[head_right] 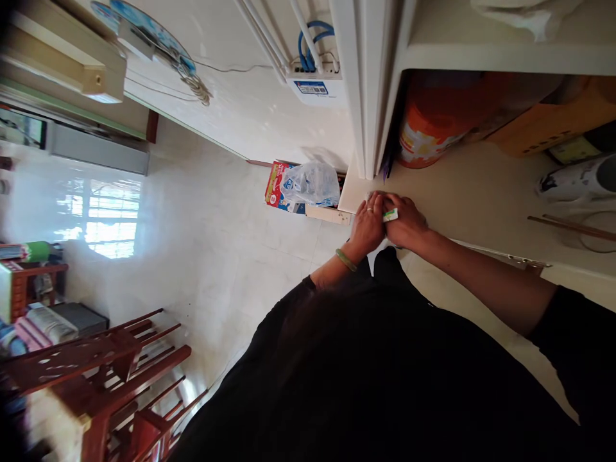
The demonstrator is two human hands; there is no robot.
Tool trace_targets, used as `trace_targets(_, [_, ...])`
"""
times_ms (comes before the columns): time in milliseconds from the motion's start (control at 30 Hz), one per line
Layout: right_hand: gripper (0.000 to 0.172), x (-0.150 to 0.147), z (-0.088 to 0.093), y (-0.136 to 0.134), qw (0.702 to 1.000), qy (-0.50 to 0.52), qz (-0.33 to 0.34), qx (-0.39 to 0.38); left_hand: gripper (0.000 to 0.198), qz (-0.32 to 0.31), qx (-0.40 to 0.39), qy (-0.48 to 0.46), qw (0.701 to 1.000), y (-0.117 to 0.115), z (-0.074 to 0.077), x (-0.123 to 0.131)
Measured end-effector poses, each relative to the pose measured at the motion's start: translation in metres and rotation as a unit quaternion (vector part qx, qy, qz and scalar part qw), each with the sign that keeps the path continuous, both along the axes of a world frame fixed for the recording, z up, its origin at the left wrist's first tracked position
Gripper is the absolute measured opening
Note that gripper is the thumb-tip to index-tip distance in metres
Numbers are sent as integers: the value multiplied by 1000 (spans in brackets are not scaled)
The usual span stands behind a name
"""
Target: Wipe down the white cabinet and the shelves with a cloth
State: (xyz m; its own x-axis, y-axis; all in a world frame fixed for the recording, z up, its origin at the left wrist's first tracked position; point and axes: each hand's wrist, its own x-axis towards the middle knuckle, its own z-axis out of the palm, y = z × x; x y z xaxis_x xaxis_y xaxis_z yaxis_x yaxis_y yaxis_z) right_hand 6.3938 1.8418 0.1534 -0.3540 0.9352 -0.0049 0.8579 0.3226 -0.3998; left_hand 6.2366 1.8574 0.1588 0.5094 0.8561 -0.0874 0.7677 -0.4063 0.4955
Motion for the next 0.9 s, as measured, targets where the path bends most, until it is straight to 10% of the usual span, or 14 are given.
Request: trace_targets(900, [72,-16,11,3,1000,6,-23,-15,70,-6,10,7,1000,6,2,-11])
